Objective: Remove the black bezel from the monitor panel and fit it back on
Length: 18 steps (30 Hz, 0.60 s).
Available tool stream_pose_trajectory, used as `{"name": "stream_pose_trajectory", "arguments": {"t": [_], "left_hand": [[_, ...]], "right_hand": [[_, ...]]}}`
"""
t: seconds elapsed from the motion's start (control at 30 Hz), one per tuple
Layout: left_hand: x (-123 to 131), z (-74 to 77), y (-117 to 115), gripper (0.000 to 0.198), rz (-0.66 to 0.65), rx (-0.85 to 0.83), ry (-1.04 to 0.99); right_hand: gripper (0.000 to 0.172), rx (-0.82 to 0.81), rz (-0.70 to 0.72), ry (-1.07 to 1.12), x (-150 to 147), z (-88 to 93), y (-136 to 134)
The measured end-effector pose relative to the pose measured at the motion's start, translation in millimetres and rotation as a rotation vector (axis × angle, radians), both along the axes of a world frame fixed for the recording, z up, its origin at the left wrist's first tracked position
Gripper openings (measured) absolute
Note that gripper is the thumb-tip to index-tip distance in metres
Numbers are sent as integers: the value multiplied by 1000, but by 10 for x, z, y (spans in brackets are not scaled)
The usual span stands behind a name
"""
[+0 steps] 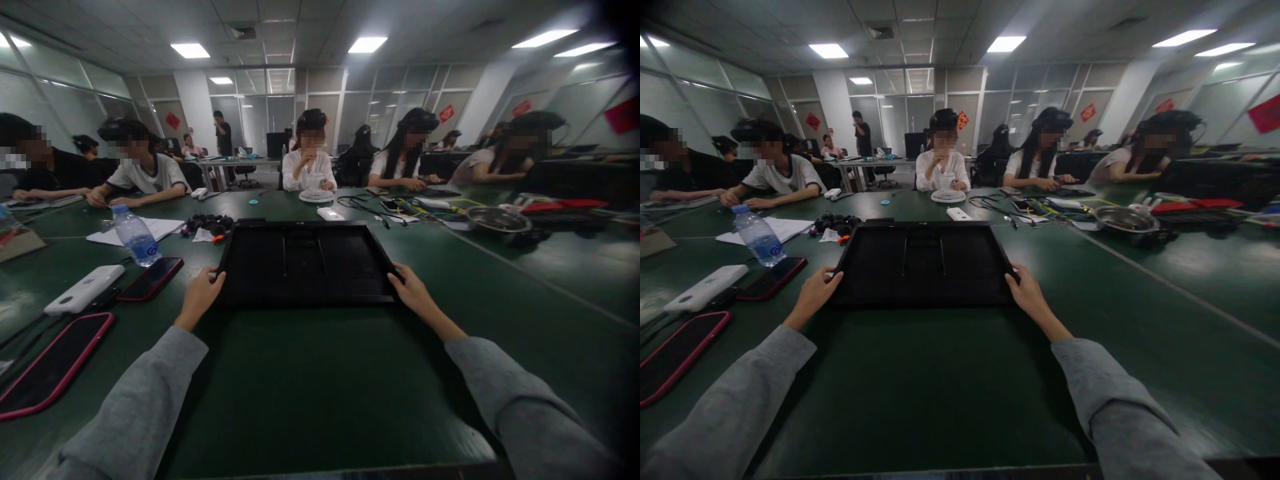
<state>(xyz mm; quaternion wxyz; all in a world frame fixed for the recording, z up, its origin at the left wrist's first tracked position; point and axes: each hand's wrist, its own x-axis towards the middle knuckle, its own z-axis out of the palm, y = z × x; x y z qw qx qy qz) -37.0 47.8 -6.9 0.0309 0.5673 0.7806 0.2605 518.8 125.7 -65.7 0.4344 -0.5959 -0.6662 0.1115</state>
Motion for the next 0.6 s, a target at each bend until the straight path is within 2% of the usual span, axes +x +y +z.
{"name": "stream_pose_trajectory", "arguments": {"t": [0.1,0.17,0.27,0.33,0.5,0.6], "left_hand": [[-40,-24,-16,47,-5,-58,41],[-30,-54,-18,49,-26,-56,47],[52,-79,-20,57,-33,96,95],[154,-60,-41,61,-43,217,146],[434,79,-172,67,-179,366,248],[479,81,-198,70,-194,367,293]], "right_hand": [[45,35,-25,-64,-73,45,-10],[45,61,-116,-144,-108,84,-28],[49,79,-270,-252,-162,154,-96],[54,127,-319,-292,-212,220,-168],[67,287,-329,-348,-439,431,-378],[72,318,-270,-416,-598,471,-449]]}}
